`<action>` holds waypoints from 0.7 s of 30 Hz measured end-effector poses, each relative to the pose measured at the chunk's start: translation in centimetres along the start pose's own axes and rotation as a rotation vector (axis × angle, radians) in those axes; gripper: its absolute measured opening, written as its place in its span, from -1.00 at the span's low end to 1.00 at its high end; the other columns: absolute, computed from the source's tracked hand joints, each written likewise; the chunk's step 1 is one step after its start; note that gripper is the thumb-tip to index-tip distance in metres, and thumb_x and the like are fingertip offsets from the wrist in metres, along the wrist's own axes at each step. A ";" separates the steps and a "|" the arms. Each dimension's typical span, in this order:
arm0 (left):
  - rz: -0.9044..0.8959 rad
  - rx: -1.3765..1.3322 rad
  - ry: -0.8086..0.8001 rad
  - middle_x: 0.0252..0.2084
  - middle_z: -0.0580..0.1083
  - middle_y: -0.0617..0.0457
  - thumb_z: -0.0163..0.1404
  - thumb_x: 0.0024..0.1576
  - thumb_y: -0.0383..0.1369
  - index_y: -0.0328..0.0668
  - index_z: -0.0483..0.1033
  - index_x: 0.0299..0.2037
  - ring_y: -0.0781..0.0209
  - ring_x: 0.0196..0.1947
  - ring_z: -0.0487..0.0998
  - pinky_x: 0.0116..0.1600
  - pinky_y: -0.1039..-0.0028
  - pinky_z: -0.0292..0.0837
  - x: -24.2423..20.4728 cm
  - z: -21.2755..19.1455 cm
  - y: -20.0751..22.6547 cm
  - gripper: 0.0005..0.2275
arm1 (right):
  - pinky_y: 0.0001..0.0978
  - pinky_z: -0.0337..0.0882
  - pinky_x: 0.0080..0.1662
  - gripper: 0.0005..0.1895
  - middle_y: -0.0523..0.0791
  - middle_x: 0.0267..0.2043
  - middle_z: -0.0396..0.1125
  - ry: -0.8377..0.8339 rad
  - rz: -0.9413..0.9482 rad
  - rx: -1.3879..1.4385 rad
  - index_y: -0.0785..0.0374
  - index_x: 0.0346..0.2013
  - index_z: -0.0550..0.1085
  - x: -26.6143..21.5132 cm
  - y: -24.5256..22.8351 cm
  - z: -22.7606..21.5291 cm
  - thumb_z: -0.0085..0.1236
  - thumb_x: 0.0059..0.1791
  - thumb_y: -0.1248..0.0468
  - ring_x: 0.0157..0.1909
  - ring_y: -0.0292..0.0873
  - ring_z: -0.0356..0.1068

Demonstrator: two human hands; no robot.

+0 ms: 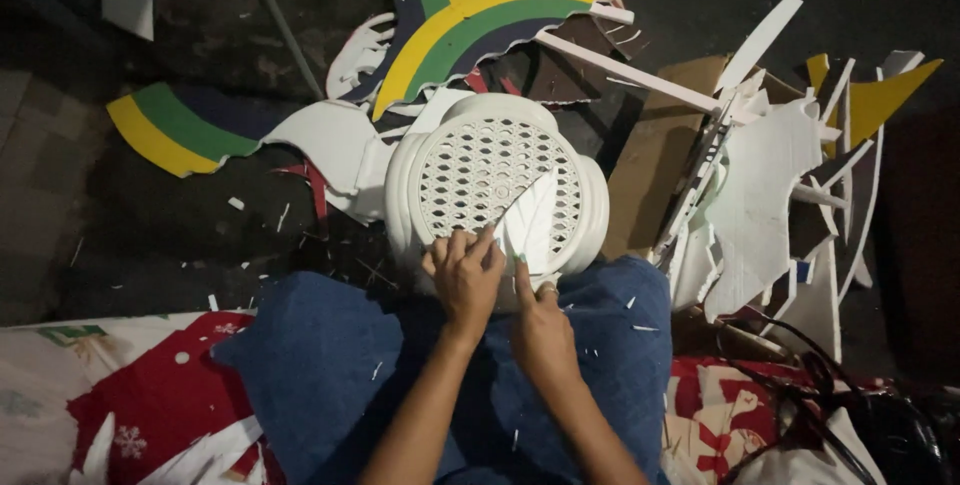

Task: Cutting out leaf-like shapes from white foam sheets using a utility knife on a plastic stool.

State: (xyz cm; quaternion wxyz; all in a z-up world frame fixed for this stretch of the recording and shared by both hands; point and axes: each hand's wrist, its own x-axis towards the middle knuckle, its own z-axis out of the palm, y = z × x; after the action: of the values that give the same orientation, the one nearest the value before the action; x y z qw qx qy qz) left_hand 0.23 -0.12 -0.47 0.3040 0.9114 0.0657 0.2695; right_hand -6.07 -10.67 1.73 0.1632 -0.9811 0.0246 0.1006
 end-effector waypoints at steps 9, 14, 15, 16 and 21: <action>0.000 0.019 -0.032 -0.44 0.32 0.24 0.09 -0.09 -0.32 0.21 0.60 -0.21 0.21 -0.28 0.35 -0.03 0.17 0.15 0.1 0.0 0.1 -0.77 | 0.18 0.48 -0.28 -0.19 0.09 -0.07 0.20 -0.108 0.029 -0.015 -0.03 0.31 0.12 0.0 0.4 -1.2 0.09 -0.22 0.39 -0.30 0.37 0.42; 0.024 0.015 -0.016 -0.46 0.31 0.23 0.08 -0.11 -0.33 0.20 0.61 -0.22 0.20 -0.29 0.35 -0.01 0.14 0.17 -0.3 0.3 0.0 -0.76 | 0.17 0.48 -0.32 -0.14 0.09 -0.13 0.20 -0.046 -0.039 -0.057 -0.04 0.32 0.09 0.7 1.9 0.3 0.10 -0.25 0.42 -0.33 0.36 0.42; 0.023 0.011 -0.006 -0.46 0.31 0.22 0.08 -0.10 -0.33 0.19 0.61 -0.23 0.18 -0.29 0.35 -0.01 0.12 0.17 0.1 0.3 -0.2 -0.77 | 0.18 0.47 -0.32 -0.08 0.07 -0.15 0.21 -0.038 -0.063 -0.059 -0.05 0.34 0.06 1.3 1.5 0.3 0.17 -0.28 0.39 -0.34 0.36 0.42; 0.026 0.013 0.000 -0.46 0.31 0.22 0.08 -0.10 -0.33 0.19 0.61 -0.23 0.18 -0.29 0.35 -0.01 0.12 0.17 0.1 0.4 -0.3 -0.77 | 0.18 0.47 -0.32 -0.08 0.07 -0.15 0.21 -0.034 -0.068 -0.056 -0.05 0.34 0.06 0.7 1.6 0.0 0.17 -0.28 0.39 -0.34 0.36 0.42; 0.041 0.028 0.011 -0.46 0.32 0.25 0.07 -0.10 -0.34 0.22 0.61 -0.25 0.23 -0.28 0.35 -0.02 0.17 0.16 0.0 0.6 -0.3 -0.78 | 0.17 0.47 -0.21 -0.23 0.02 -0.19 0.24 0.063 -0.106 -0.076 -0.06 0.26 0.20 -0.1 2.3 -0.2 0.01 -0.25 0.41 -0.33 0.30 0.44</action>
State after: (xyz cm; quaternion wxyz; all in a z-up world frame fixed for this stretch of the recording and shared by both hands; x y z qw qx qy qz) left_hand 0.51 -0.16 -1.08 0.2850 0.9153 0.0523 0.2798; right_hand -6.28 -12.87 1.26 0.1302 -0.9892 -0.0263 0.0617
